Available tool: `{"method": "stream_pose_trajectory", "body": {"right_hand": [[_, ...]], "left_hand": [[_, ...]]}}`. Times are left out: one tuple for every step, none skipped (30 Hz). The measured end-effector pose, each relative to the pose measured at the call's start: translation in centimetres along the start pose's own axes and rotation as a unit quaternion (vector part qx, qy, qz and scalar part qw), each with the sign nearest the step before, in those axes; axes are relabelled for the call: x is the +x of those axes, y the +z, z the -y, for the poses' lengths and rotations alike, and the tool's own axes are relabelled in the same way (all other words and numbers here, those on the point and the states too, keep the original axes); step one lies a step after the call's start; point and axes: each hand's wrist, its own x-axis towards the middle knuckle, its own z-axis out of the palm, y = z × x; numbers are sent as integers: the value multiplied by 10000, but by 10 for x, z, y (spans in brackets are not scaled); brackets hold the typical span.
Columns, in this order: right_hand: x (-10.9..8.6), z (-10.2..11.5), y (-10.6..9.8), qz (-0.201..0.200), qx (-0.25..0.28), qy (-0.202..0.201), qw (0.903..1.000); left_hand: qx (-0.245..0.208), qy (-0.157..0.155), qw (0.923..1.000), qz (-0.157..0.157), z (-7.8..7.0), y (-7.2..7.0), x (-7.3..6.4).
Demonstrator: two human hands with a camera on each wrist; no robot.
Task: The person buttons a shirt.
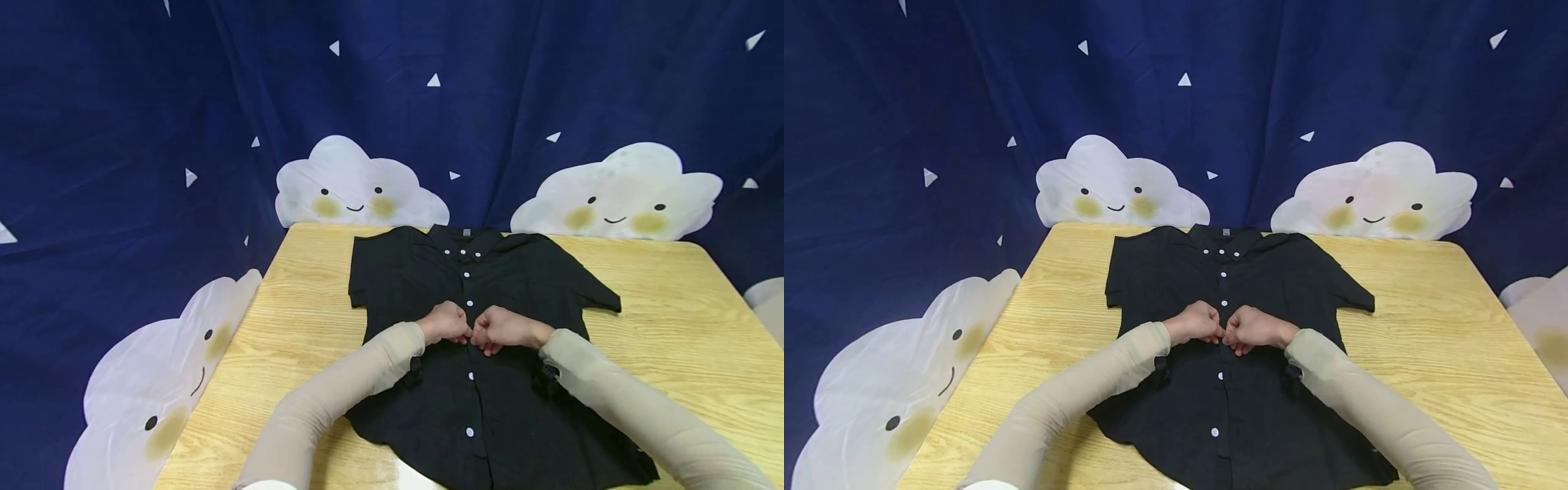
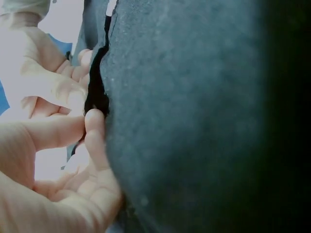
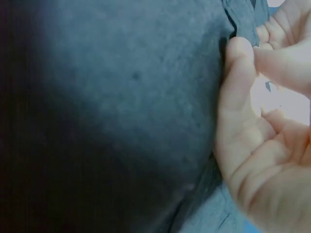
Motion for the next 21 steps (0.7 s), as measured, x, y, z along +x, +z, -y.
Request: {"method": "stream_pose_trajectory", "body": {"right_hand": [[0, 0, 0, 17, 60, 21, 10000], [0, -1, 0, 21, 87, 40, 10000], [0, -1, 1, 14, 101, 56, 9999], [0, -1, 1, -20, 93, 60, 9999], [0, 0, 2, -77, 73, 50, 9999], [0, 1, 2, -147, 53, 50, 9999], [1, 1, 3, -214, -9, 51, 9998], [1, 2, 4, -277, -82, 34, 9996], [1, 3, 5, -342, -128, 58, 9993], [1, 3, 5, -400, -157, 95, 9990], [1, 4, 5, -442, -154, 143, 9988], [1, 4, 6, -455, -140, 185, 9987], [1, 4, 6, -450, -111, 201, 9987], [1, 3, 6, -426, -47, 209, 9989], [0, 3, 5, -393, 26, 239, 9989], [0, 3, 5, -344, 76, 212, 9992], [-1, 3, 5, -294, 114, 187, 9993], [-2, 3, 4, -234, 136, 152, 9995], [-2, 3, 4, -191, 155, 121, 9996], [-2, 4, 3, -153, 169, 102, 9997], [-3, 4, 3, -125, 173, 97, 9997]], "left_hand": [[20, -14, 10000, 16, 0, 0, 0], [29, -31, 10000, 33, -1, 0, 0], [60, -48, 10000, 47, -1, 0, 0], [74, -50, 10000, 42, -1, 0, 0], [97, -49, 9999, 32, -2, 0, 0], [134, -42, 9999, 19, -3, -1, 0], [148, -48, 9999, -1, -3, -1, -1], [173, -43, 9998, -17, -4, -2, -2], [215, -35, 9998, -27, -4, -2, -2], [236, -27, 9997, -24, -4, -2, -2], [255, -30, 9997, -13, -5, -3, -3], [274, -31, 9996, -6, -5, -3, -3], [271, -34, 9996, 3, -5, -3, -4], [279, -19, 9996, 1, -5, -3, -4], [273, -8, 9996, 7, -4, -2, -4], [254, 7, 9997, 14, -4, -2, -4], [231, 26, 9997, 25, -4, -3, -4], [219, 42, 9997, 41, -4, -3, -4], [195, 54, 9998, 71, -4, -3, -4], [174, 63, 9998, 100, -3, -3, -4], [170, 72, 9997, 134, -2, -3, -4]]}}
